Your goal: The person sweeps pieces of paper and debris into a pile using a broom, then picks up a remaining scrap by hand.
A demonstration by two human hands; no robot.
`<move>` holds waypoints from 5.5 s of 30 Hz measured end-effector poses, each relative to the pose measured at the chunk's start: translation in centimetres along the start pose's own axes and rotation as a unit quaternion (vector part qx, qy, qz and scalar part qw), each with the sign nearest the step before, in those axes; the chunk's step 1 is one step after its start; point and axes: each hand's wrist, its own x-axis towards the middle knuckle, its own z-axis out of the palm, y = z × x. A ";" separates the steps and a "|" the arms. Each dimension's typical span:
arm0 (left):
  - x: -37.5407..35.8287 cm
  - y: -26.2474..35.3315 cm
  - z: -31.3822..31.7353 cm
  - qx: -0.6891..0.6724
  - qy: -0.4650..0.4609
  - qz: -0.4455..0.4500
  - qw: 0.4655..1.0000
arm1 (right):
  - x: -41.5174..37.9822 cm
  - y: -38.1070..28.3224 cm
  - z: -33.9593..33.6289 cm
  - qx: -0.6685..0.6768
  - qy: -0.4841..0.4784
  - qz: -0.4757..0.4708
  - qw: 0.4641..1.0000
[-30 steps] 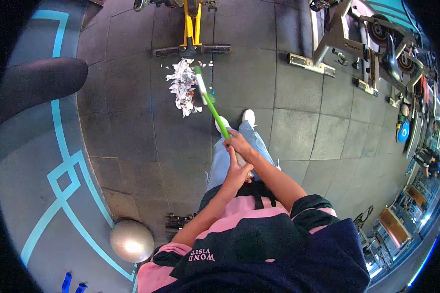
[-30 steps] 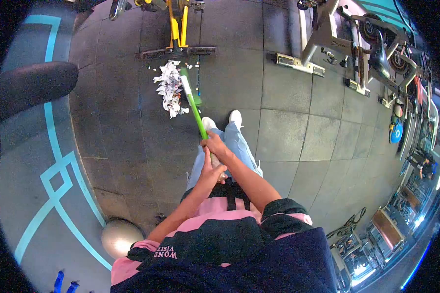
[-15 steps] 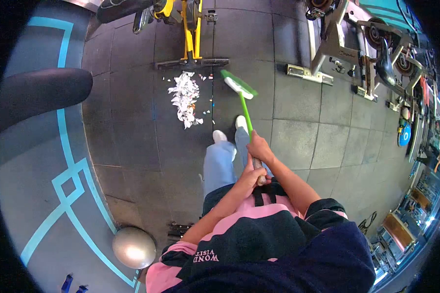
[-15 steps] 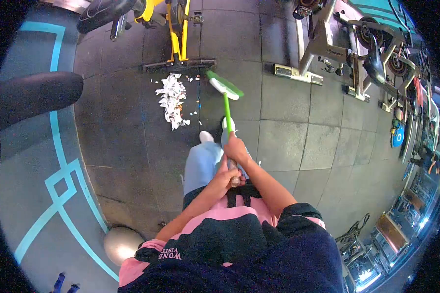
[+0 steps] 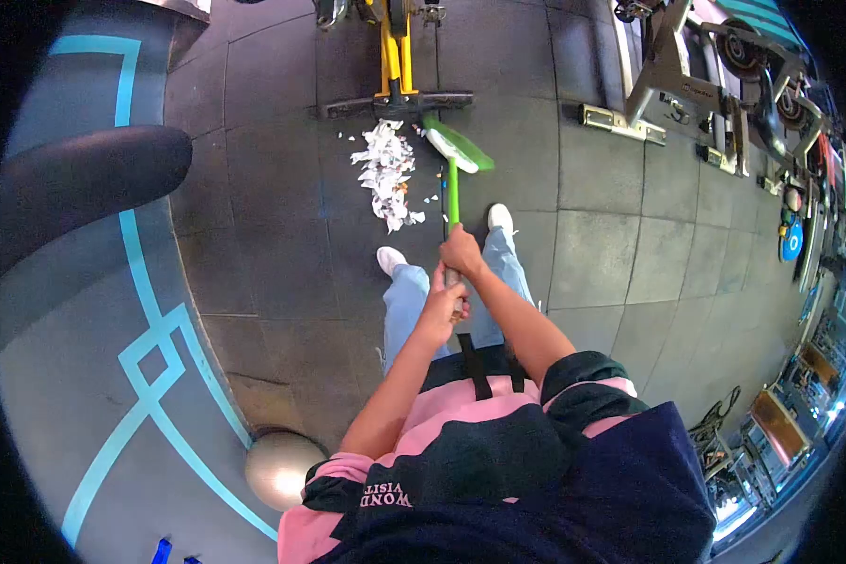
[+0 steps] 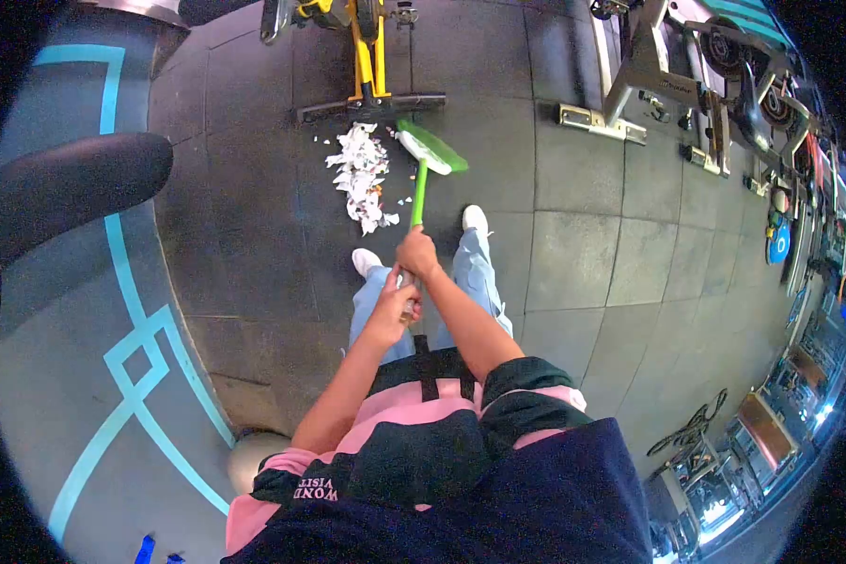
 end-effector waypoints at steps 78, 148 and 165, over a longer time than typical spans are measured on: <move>-8.4 -6.2 -5.9 0.289 -0.032 -0.009 0.957 | -11.7 5.1 10.5 0.559 -0.001 0.159 0.814; -11.6 1.4 -11.6 0.108 -0.013 0.092 0.990 | -8.1 -8.5 12.2 0.167 -0.066 -0.020 0.984; -2.7 1.7 -5.6 0.074 -0.120 0.022 0.990 | -2.4 -2.2 2.6 0.041 0.033 0.080 0.995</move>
